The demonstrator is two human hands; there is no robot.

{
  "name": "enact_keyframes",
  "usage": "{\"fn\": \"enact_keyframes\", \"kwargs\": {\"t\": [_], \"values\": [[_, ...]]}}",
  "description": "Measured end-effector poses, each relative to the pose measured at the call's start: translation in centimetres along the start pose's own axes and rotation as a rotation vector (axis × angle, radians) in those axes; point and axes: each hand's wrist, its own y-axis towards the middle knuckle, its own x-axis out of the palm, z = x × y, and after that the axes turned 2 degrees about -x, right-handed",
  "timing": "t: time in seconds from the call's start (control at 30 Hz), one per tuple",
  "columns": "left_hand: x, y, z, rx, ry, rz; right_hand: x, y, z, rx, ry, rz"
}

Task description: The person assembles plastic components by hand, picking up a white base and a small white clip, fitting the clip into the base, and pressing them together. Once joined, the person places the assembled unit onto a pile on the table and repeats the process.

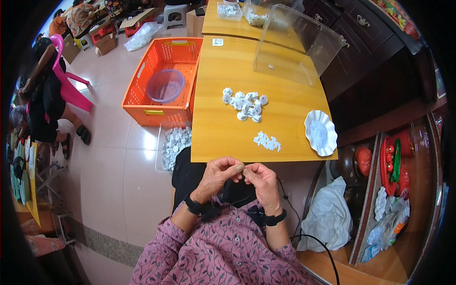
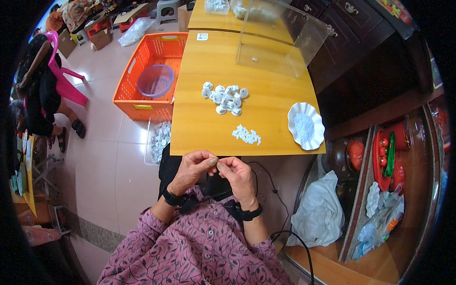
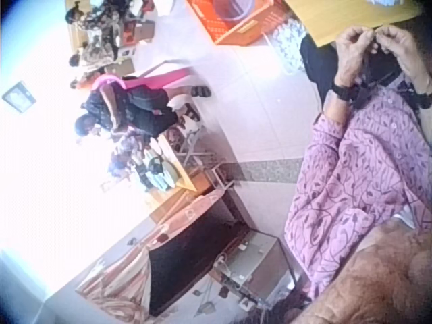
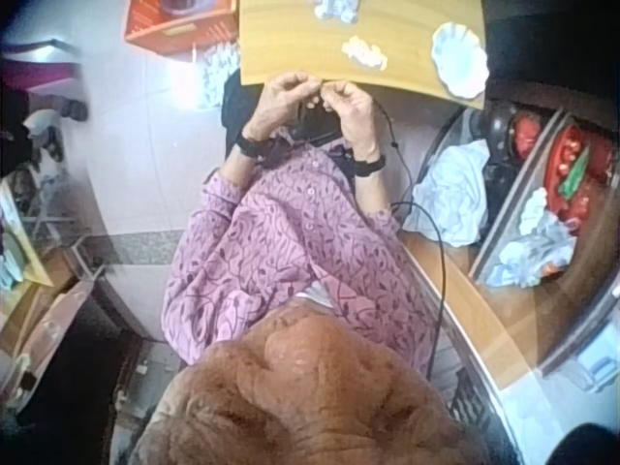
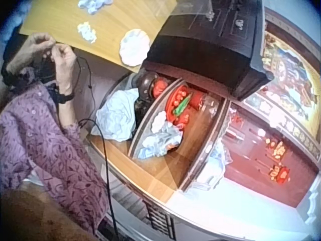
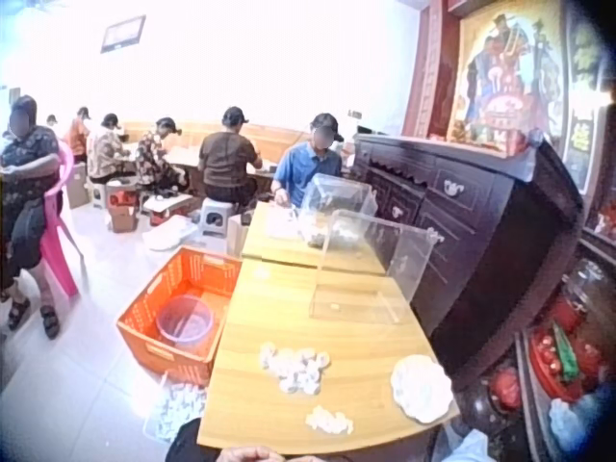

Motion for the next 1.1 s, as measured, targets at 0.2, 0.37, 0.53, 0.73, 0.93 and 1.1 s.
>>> {"fn": "enact_keyframes", "kwargs": {"t": [0.2,0.37,0.53,0.73,0.93,1.1], "values": [[0.6,0.8,-0.3,0.019,0.015,0.037,1.1,0.0,-0.2,-0.086,-0.082,0.087],[1.0,2.8,0.3,0.02,0.131,0.038,0.3,0.6,1.5,-0.201,-0.258,0.256],[-0.1,8.0,2.0,0.327,0.923,0.28,-0.2,1.1,2.0,-0.239,-0.307,0.293],[-1.2,13.4,2.6,0.617,1.164,0.324,-0.1,1.3,2.0,-0.332,-0.483,0.331],[-1.6,12.7,2.6,0.522,1.3,0.258,-1.0,1.3,1.9,-0.361,-0.537,0.343],[-1.9,8.8,2.1,0.565,1.267,0.253,-1.1,1.5,2.2,-0.362,-0.498,0.342]]}}
